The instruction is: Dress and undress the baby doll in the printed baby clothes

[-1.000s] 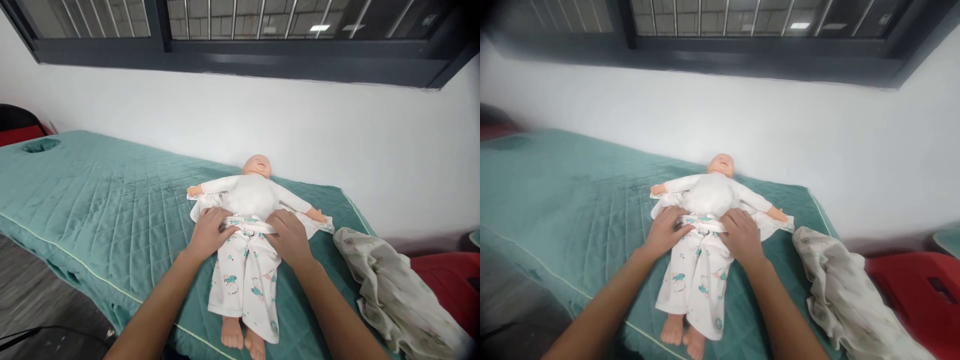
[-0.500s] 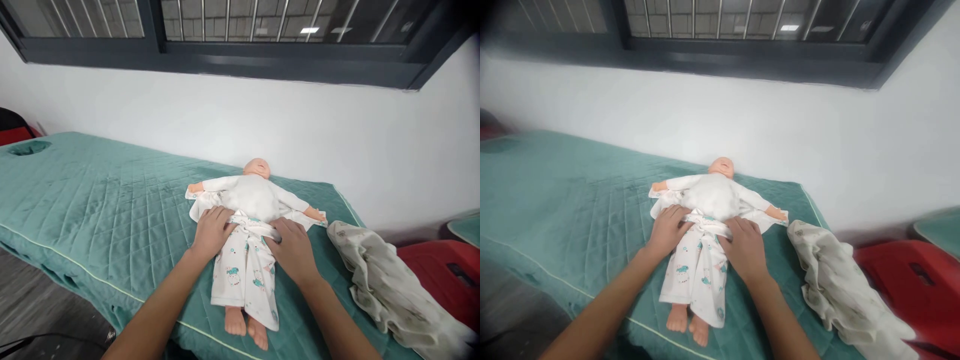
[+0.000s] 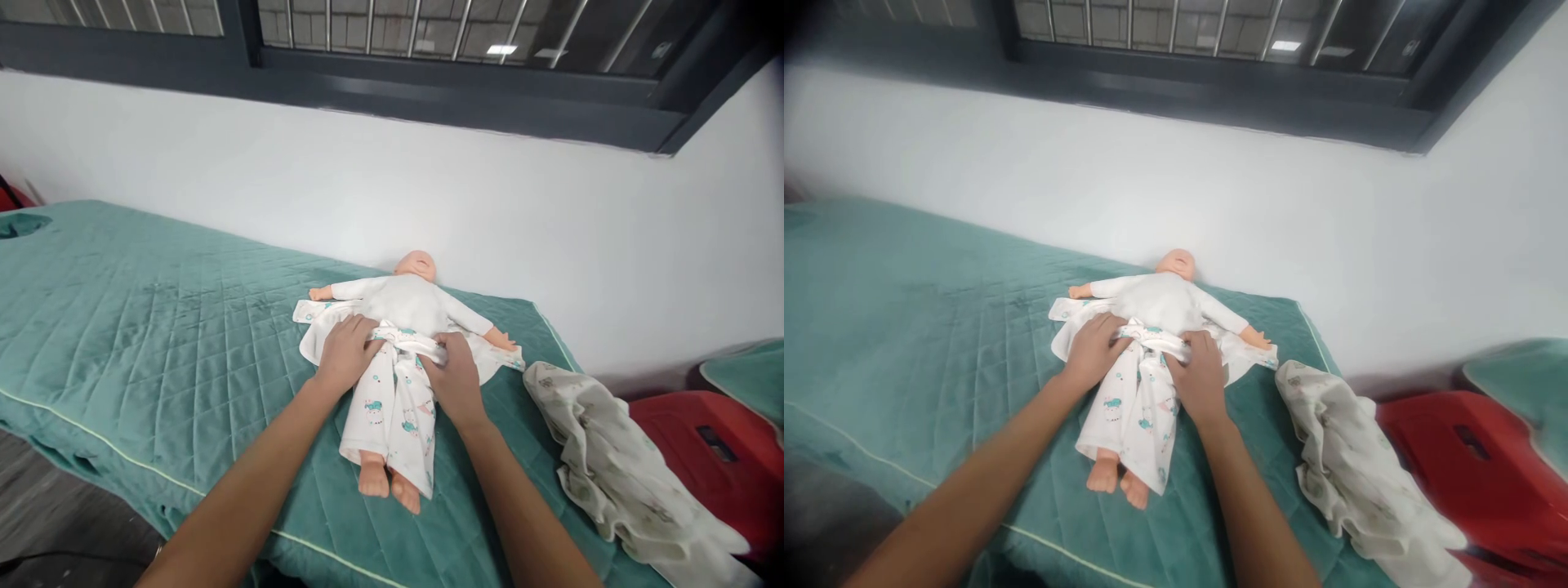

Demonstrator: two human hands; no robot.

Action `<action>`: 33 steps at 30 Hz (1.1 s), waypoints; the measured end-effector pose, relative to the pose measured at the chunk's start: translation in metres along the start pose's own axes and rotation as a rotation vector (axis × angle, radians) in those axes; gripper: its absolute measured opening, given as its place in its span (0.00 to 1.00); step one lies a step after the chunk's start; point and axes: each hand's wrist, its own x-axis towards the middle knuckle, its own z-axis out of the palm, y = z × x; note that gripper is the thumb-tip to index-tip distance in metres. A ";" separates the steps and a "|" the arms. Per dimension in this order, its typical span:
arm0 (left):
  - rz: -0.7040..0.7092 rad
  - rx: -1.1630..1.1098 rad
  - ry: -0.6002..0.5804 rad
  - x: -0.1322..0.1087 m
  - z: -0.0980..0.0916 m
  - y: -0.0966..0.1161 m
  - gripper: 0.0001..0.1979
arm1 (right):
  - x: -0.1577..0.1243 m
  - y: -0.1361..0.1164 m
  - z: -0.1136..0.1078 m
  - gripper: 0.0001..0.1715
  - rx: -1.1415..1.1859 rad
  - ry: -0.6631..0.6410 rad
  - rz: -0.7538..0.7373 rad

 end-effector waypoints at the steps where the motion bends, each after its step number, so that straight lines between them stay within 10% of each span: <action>1: -0.016 -0.045 0.000 -0.006 -0.002 0.000 0.06 | -0.002 -0.001 0.000 0.10 -0.006 -0.009 0.002; 9: -0.106 -0.289 -0.020 -0.052 -0.024 0.018 0.09 | -0.005 -0.006 -0.011 0.09 -0.018 -0.071 0.015; 23: -0.075 -0.371 -0.042 -0.053 -0.025 0.022 0.16 | -0.072 -0.058 -0.044 0.14 0.227 -0.260 0.285; 33: -0.126 -0.384 -0.044 -0.066 -0.032 0.028 0.11 | -0.074 -0.044 -0.028 0.21 0.204 -0.221 0.182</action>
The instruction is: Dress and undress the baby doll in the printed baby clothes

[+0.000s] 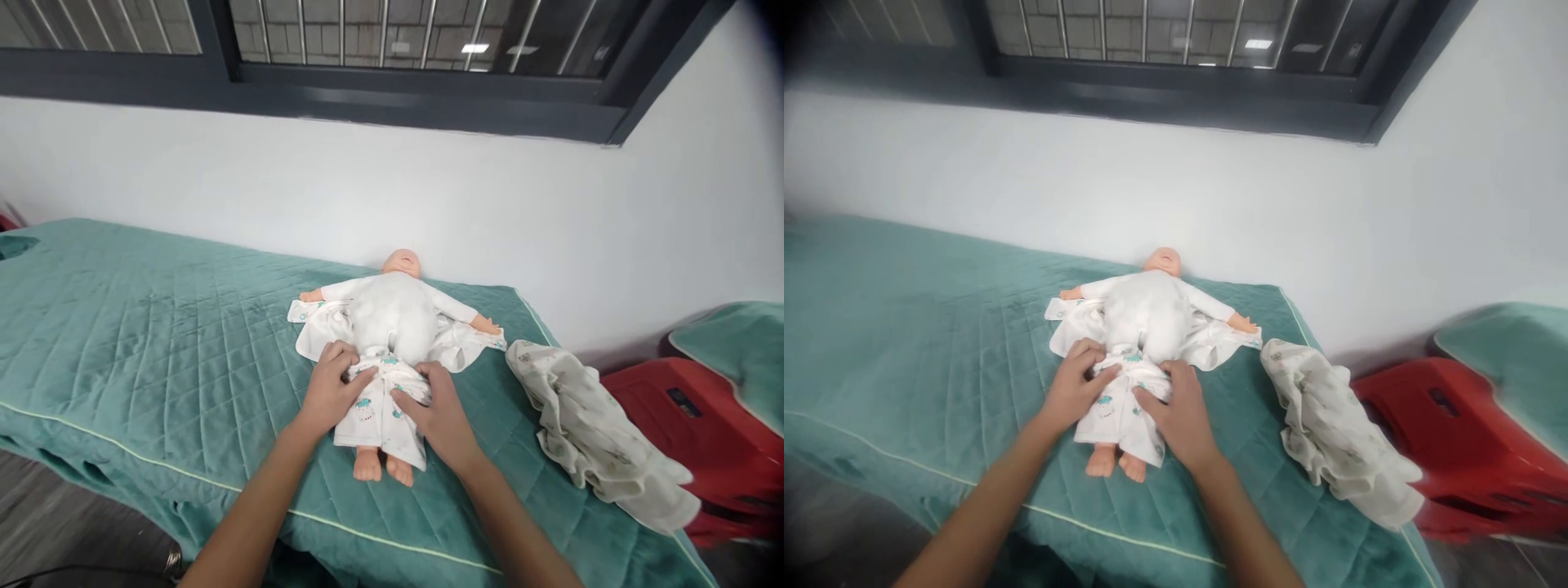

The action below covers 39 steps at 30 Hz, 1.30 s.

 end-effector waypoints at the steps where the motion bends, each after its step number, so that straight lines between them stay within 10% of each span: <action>1: -0.004 -0.007 -0.002 -0.006 -0.001 0.002 0.12 | 0.000 0.002 0.001 0.20 -0.006 0.022 -0.017; 29: -0.192 -0.081 -0.127 -0.055 -0.014 0.020 0.12 | -0.016 -0.013 -0.004 0.12 -0.018 0.047 -0.045; 35: -0.036 -0.080 -0.255 -0.098 -0.019 0.025 0.60 | -0.032 -0.015 -0.004 0.12 0.013 -0.016 -0.014; 39: -0.027 0.035 -0.227 -0.102 -0.014 0.027 0.59 | -0.059 -0.025 -0.007 0.14 0.009 -0.105 0.046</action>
